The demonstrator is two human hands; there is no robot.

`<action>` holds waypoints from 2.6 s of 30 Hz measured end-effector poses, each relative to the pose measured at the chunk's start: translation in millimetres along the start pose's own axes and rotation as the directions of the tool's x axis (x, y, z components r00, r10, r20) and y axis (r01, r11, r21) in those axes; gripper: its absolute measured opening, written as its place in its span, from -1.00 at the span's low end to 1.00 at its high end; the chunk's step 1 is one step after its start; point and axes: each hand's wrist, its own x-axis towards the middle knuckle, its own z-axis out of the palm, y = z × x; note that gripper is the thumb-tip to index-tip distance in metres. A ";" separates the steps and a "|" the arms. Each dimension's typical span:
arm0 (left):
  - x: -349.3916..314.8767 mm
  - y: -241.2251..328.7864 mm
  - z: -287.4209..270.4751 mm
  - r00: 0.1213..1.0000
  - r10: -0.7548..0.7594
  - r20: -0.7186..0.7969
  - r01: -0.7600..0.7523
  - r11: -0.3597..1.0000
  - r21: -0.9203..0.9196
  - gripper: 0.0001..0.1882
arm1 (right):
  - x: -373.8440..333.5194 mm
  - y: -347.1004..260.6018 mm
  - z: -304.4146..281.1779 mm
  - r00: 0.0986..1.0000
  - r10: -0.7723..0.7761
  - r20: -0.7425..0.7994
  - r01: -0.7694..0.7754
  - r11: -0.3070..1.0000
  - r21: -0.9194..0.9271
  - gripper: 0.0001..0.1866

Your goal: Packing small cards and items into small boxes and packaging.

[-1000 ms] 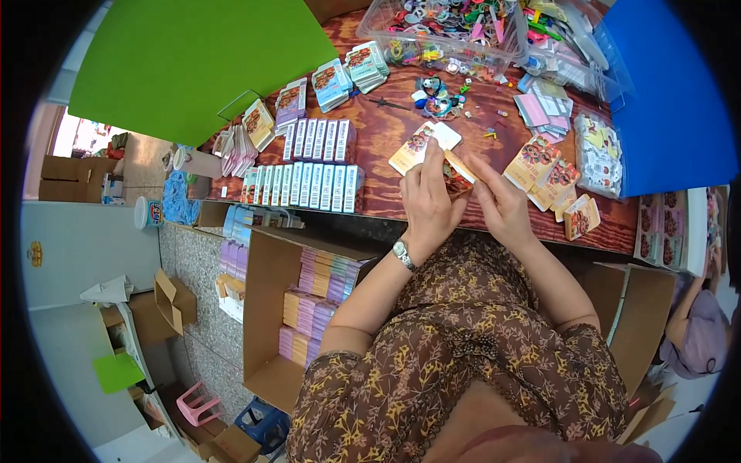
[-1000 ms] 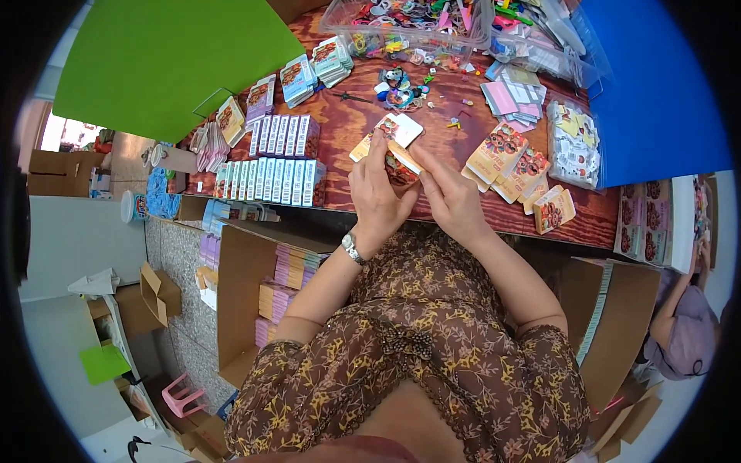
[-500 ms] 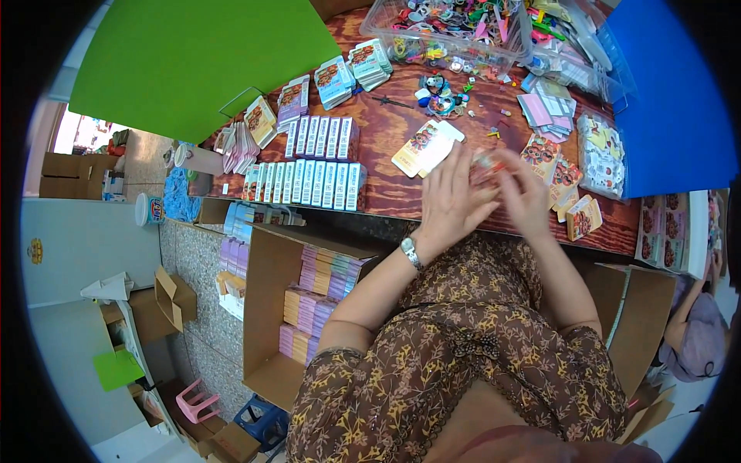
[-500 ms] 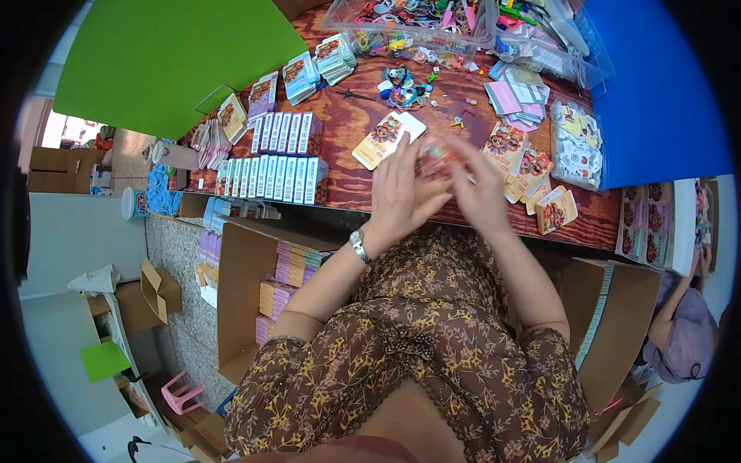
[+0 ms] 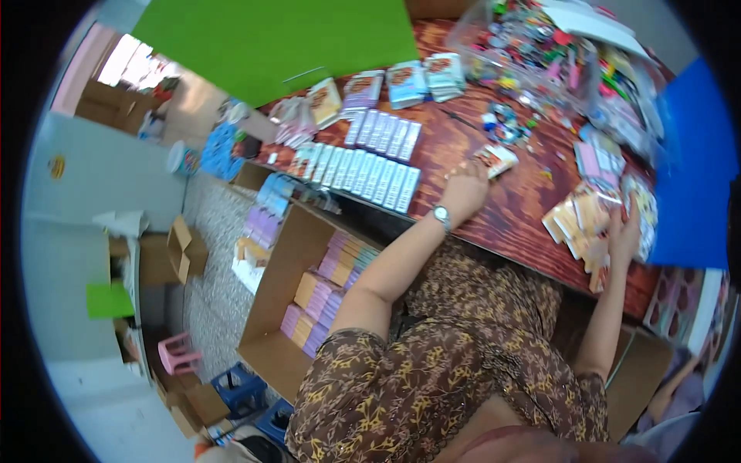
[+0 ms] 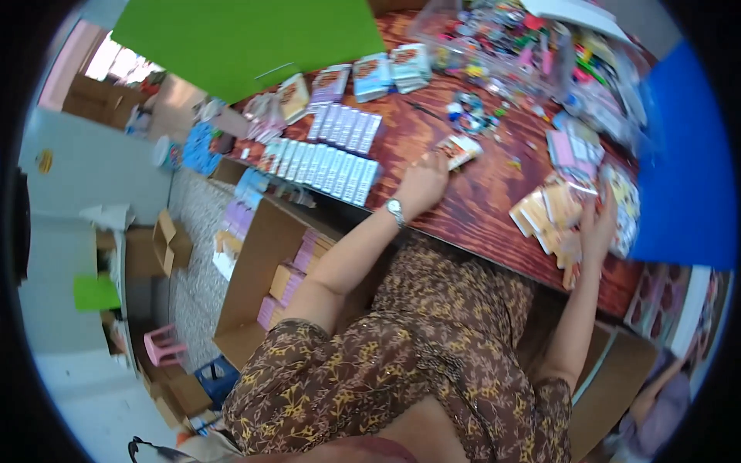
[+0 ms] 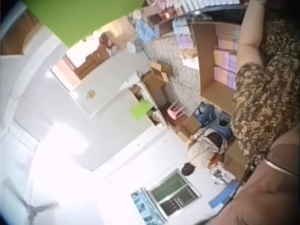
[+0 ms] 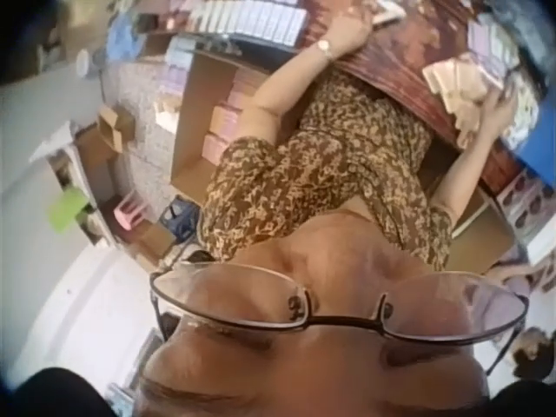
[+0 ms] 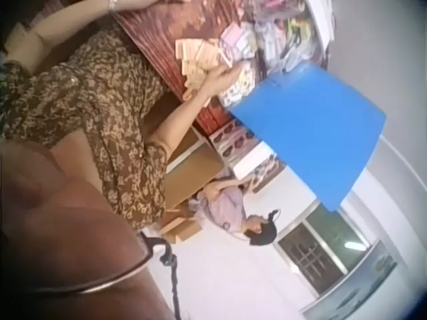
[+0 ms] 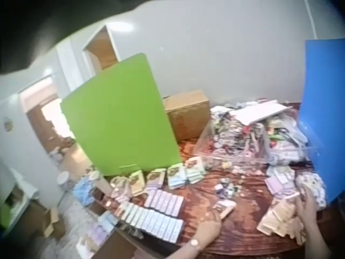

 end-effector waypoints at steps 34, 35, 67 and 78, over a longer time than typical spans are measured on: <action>51.6 -97.5 -186.1 0.868 0.252 -0.427 -0.399 0.867 -0.300 -0.32 | 37.0 -38.6 15.5 0.859 0.343 0.380 -0.512 0.546 0.664 -0.64; 50.0 -63.6 -188.8 0.857 0.325 -0.399 -0.478 0.791 -0.382 -0.18 | 38.9 -44.5 24.3 0.839 0.309 0.448 -0.533 0.303 0.790 -0.65; -0.1 60.1 -24.3 0.988 -0.108 0.113 0.104 -0.079 -0.991 -0.15 | 93.8 36.3 72.5 0.904 0.332 0.269 -0.325 0.943 -0.073 -0.73; 3.6 62.5 -49.3 0.956 -0.090 0.278 0.212 -0.441 -0.872 -0.38 | 93.0 53.0 87.9 0.905 0.363 0.223 -0.397 0.909 0.131 -0.77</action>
